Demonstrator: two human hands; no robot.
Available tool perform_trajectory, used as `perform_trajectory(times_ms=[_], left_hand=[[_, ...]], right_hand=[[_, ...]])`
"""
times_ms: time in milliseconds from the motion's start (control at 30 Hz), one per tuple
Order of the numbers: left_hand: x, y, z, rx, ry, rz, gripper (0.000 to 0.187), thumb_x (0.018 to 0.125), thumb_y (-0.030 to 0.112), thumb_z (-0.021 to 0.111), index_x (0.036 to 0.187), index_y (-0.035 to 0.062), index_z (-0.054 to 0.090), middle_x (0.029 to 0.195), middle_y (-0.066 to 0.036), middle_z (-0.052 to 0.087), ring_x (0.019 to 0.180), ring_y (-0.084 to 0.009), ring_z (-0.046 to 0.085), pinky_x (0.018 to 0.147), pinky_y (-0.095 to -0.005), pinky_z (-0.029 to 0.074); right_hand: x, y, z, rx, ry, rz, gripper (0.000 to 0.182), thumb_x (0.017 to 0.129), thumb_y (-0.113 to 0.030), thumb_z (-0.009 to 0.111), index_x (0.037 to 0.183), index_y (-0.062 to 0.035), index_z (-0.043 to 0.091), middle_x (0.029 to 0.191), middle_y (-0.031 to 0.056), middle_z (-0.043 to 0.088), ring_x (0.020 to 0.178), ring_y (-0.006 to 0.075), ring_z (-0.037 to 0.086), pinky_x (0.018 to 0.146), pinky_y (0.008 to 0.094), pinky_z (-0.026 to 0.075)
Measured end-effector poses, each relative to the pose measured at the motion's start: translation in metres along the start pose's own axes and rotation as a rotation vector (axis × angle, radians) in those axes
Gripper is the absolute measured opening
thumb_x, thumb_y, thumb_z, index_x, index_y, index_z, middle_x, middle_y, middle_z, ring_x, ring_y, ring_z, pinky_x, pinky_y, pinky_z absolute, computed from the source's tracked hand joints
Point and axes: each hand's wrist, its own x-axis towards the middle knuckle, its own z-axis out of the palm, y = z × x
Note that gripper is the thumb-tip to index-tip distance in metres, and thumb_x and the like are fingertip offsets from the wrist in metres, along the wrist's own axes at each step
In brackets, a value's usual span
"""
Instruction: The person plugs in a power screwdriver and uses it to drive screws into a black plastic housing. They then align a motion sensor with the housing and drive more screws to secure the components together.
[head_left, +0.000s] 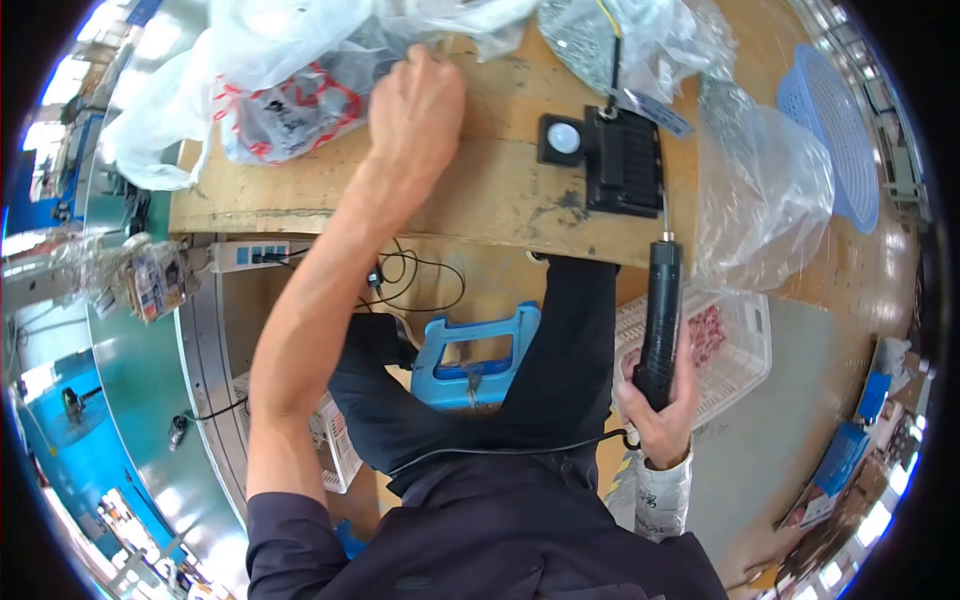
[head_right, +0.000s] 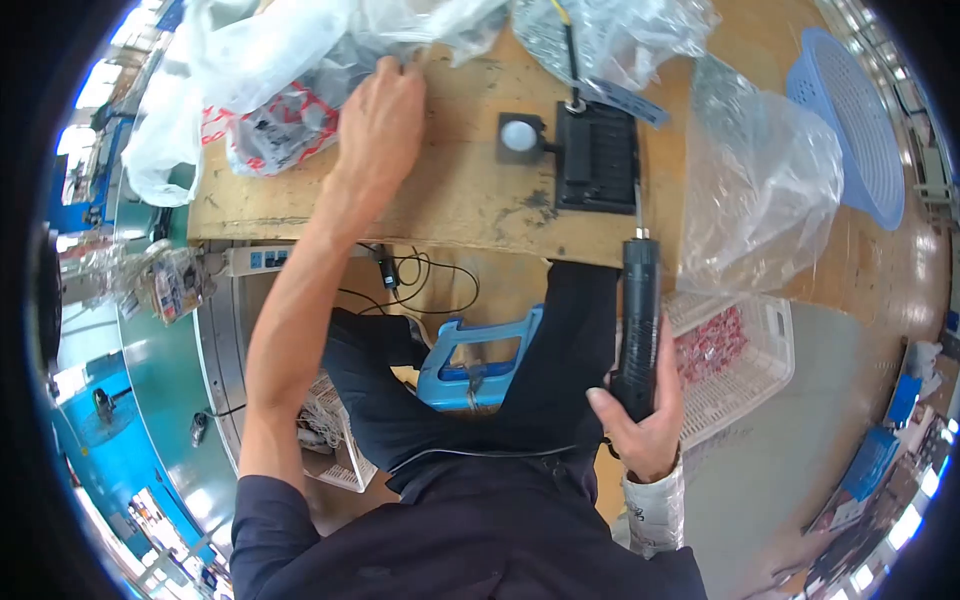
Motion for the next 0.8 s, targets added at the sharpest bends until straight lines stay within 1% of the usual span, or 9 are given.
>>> perform_trajectory(times_ms=[33,167,300,400,433,533,600,667,800], left_hand=[[0.002,0.000,-0.002,0.013,-0.043,0.004,0.018,0.076,-0.004,0.072,0.093,-0.0009,0.071,0.101,-0.022,0.068,0.091,-0.0350,0.074,0.076,-0.0407,0.063],[0.005,-0.003,-0.001,0.019,-0.059,0.016,0.014,0.083,-0.004,0.065,0.095,-0.0006,0.071,0.100,-0.020,0.068,0.089,-0.0385,0.074,0.074,-0.0445,0.062],[-0.011,-0.018,-0.012,-0.346,0.096,0.044,0.018,0.093,0.002,0.059,0.108,0.0006,0.068,0.108,-0.017,0.070,0.091,-0.0401,0.069,0.078,-0.0474,0.055],[-0.034,-0.014,-0.012,-0.335,0.016,0.107,0.018,0.094,0.000,0.058,0.109,0.0000,0.068,0.107,-0.018,0.069,0.097,-0.0399,0.068,0.082,-0.0465,0.054],[-0.037,-0.005,-0.007,-0.285,0.180,0.178,0.023,0.095,-0.002,0.056,0.114,0.0001,0.068,0.109,-0.019,0.069,0.100,-0.0395,0.067,0.084,-0.0463,0.054],[-0.042,-0.009,-0.015,-0.402,0.152,0.089,0.028,0.096,-0.003,0.056,0.120,0.0013,0.069,0.110,-0.019,0.070,0.098,-0.0388,0.068,0.086,-0.0448,0.054],[-0.047,-0.023,-0.023,-0.526,0.125,-0.084,0.029,0.097,-0.001,0.058,0.124,0.0021,0.070,0.109,-0.018,0.072,0.097,-0.0378,0.069,0.087,-0.0417,0.054],[-0.049,-0.031,-0.031,-0.573,0.092,-0.184,0.028,0.098,0.001,0.059,0.123,0.0021,0.071,0.108,-0.017,0.072,0.096,-0.0365,0.070,0.087,-0.0399,0.054],[-0.052,-0.027,-0.019,-0.454,0.114,0.022,0.024,0.094,-0.001,0.062,0.116,0.0011,0.072,0.108,-0.015,0.070,0.098,-0.0340,0.068,0.086,-0.0406,0.055]], right_hand=[[-0.003,0.004,-0.002,0.003,-0.017,-0.036,0.101,0.078,-0.006,0.084,0.161,0.0063,0.027,0.124,0.0106,0.061,0.093,0.0128,0.058,0.086,0.0285,0.053],[0.006,0.006,-0.005,-0.188,-0.108,-0.052,0.091,0.082,-0.005,0.081,0.158,0.0070,0.033,0.149,0.0247,0.054,0.134,0.0277,0.057,0.106,0.0360,0.048],[0.004,0.005,-0.006,-0.265,-0.068,-0.149,0.086,0.086,-0.003,0.076,0.158,0.0077,0.032,0.146,0.0263,0.056,0.130,0.0273,0.060,0.107,0.0361,0.047],[-0.004,0.005,-0.006,-0.235,-0.050,-0.146,0.084,0.087,-0.002,0.074,0.158,0.0082,0.031,0.143,0.0268,0.059,0.127,0.0268,0.062,0.105,0.0352,0.048],[-0.005,0.003,-0.008,-0.222,-0.069,-0.134,0.084,0.087,-0.002,0.074,0.158,0.0085,0.031,0.142,0.0265,0.059,0.125,0.0265,0.063,0.104,0.0347,0.049],[-0.008,0.000,-0.012,-0.127,-0.148,-0.128,0.085,0.087,-0.001,0.074,0.158,0.0092,0.030,0.140,0.0248,0.061,0.124,0.0255,0.064,0.103,0.0338,0.049],[-0.019,-0.001,-0.015,-0.101,-0.176,-0.087,0.088,0.085,-0.002,0.076,0.158,0.0092,0.030,0.125,0.0159,0.067,0.098,0.0157,0.065,0.088,0.0301,0.053],[-0.023,0.003,-0.014,-0.083,-0.222,-0.128,0.089,0.084,-0.003,0.077,0.159,0.0087,0.030,0.116,0.0118,0.067,0.089,0.0120,0.062,0.082,0.0280,0.053],[-0.015,0.003,-0.003,-0.060,-0.248,-0.079,0.089,0.085,-0.003,0.077,0.159,0.0081,0.029,0.115,0.0103,0.067,0.091,0.0128,0.062,0.083,0.0281,0.053]])
